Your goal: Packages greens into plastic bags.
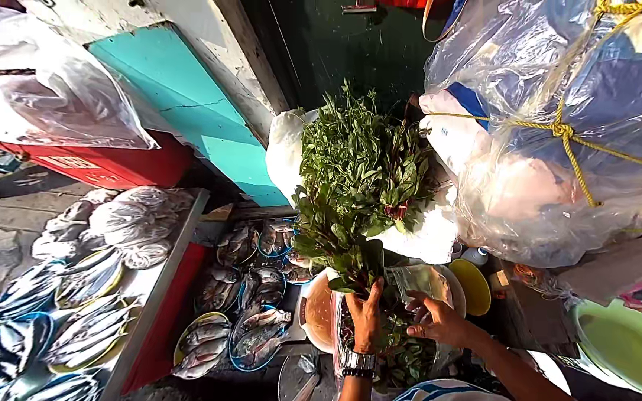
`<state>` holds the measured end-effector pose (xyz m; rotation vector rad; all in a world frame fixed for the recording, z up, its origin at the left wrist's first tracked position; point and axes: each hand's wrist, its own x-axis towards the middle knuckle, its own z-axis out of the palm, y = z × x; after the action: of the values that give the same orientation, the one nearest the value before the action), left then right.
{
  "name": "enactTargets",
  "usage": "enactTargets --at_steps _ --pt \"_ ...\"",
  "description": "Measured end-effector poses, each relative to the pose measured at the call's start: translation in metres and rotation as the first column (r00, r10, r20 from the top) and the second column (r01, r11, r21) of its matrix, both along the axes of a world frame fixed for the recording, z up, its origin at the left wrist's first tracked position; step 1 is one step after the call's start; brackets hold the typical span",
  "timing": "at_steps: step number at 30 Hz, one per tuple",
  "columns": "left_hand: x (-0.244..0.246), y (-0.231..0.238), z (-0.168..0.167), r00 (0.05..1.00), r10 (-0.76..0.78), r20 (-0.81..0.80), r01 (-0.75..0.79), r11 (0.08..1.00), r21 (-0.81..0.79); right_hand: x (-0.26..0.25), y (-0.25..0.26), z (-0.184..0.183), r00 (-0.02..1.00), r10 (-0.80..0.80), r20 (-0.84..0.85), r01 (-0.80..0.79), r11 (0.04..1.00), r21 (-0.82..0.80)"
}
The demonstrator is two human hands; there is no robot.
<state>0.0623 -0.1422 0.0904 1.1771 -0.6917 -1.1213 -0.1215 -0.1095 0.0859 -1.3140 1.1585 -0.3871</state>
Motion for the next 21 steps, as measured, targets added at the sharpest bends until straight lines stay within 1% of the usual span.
enactTargets --at_steps 2,4,6,7,8,10,12,13,14,15,17,19,21 --pt "0.001 -0.037 0.016 0.995 -0.034 0.092 0.041 0.996 -0.078 -0.022 0.005 -0.005 0.994 -0.100 -0.045 0.102 0.994 0.049" --pt "-0.004 -0.082 0.032 0.977 -0.093 0.191 0.126 0.977 -0.169 -0.042 0.016 -0.013 0.977 -0.202 -0.072 0.210 0.971 0.116" --pt "-0.015 -0.135 0.042 0.936 -0.157 0.316 0.233 0.948 -0.219 -0.059 0.031 -0.019 0.956 -0.277 -0.102 0.290 0.943 0.162" --pt "-0.022 -0.163 0.043 0.903 -0.174 0.392 0.273 0.938 -0.212 -0.066 0.039 -0.022 0.943 -0.311 -0.116 0.328 0.928 0.179" --pt "-0.028 -0.190 0.042 0.856 -0.190 0.480 0.308 0.934 -0.180 -0.072 0.048 -0.026 0.929 -0.349 -0.127 0.368 0.911 0.187" --pt "-0.041 -0.241 0.039 0.720 -0.177 0.671 0.295 0.953 -0.066 -0.081 0.066 -0.034 0.900 -0.410 -0.147 0.433 0.876 0.211" --pt "-0.051 -0.273 0.033 0.551 -0.256 0.794 0.223 0.962 0.155 -0.087 0.085 -0.036 0.876 -0.457 -0.157 0.482 0.843 0.238" --pt "-0.055 -0.280 0.030 0.493 -0.279 0.824 0.183 0.959 0.216 -0.091 0.093 -0.035 0.862 -0.480 -0.162 0.507 0.827 0.244" --pt "-0.059 -0.283 0.027 0.459 -0.271 0.846 0.162 0.962 0.220 -0.096 0.099 -0.034 0.844 -0.510 -0.165 0.536 0.806 0.253" --pt "-0.061 -0.282 0.023 0.446 -0.237 0.863 0.161 0.970 0.184 -0.101 0.106 -0.035 0.823 -0.544 -0.162 0.568 0.783 0.255" --pt "-0.064 -0.277 0.014 0.461 -0.179 0.869 0.195 0.976 0.097 -0.112 0.117 -0.044 0.783 -0.604 -0.147 0.621 0.747 0.238" --pt "-0.062 -0.272 0.007 0.452 -0.187 0.872 0.247 0.966 0.079 -0.121 0.121 -0.051 0.762 -0.630 -0.148 0.646 0.729 0.227" --pt "-0.057 -0.270 0.004 0.432 -0.203 0.879 0.285 0.955 0.080 -0.128 0.118 -0.052 0.763 -0.623 -0.171 0.646 0.735 0.205"
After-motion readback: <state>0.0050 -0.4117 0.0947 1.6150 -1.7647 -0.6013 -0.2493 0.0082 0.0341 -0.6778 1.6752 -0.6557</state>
